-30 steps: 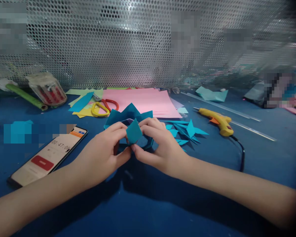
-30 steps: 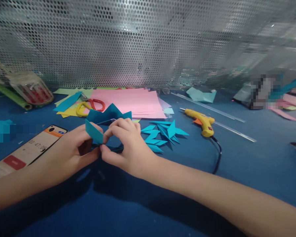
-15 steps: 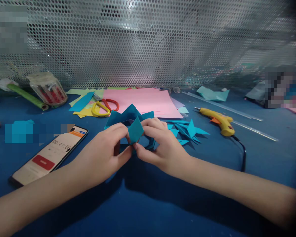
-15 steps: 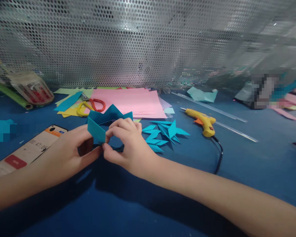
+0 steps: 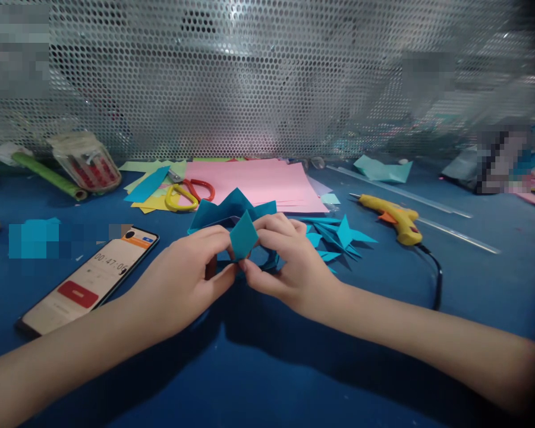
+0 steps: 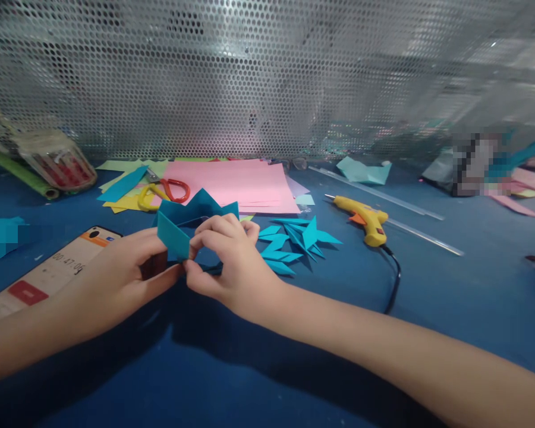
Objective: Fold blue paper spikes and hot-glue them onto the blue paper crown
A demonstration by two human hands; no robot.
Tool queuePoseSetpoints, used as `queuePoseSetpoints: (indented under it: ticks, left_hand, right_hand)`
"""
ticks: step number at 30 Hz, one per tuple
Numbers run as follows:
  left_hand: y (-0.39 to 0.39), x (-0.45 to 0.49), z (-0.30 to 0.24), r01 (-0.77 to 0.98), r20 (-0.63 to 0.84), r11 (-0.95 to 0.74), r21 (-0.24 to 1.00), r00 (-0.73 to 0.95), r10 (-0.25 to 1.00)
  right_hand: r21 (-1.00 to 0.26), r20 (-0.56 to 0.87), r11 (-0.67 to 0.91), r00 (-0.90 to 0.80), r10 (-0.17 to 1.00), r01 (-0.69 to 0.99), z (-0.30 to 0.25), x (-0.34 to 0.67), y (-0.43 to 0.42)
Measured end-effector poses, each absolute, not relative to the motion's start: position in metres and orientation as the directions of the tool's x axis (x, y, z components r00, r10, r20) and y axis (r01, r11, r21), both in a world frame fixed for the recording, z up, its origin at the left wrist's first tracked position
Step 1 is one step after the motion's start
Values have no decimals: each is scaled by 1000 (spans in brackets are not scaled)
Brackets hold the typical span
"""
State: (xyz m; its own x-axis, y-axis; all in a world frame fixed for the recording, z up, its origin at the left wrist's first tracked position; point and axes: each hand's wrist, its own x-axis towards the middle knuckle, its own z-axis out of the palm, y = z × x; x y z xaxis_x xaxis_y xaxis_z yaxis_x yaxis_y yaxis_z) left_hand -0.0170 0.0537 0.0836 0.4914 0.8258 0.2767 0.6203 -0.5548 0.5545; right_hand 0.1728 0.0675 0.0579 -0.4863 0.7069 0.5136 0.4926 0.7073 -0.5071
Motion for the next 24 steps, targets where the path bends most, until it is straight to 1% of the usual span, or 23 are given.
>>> queuePoseSetpoints:
  ticks: [10,19,24]
  left_hand:
    - [54,-17,84,620,274,-550,560,488,829]
    - [53,-17,86,632,291,-559,536,483,826]
    - [52,-19,89,663,311,-554,503,460,832]
  right_hand:
    - [-510,520,709,-481,705,487,59,173,66]
    - [-514,508,708,-493,706,484,60,173,65]
    - [-517,471,720,-548,691,464,68,178,72]
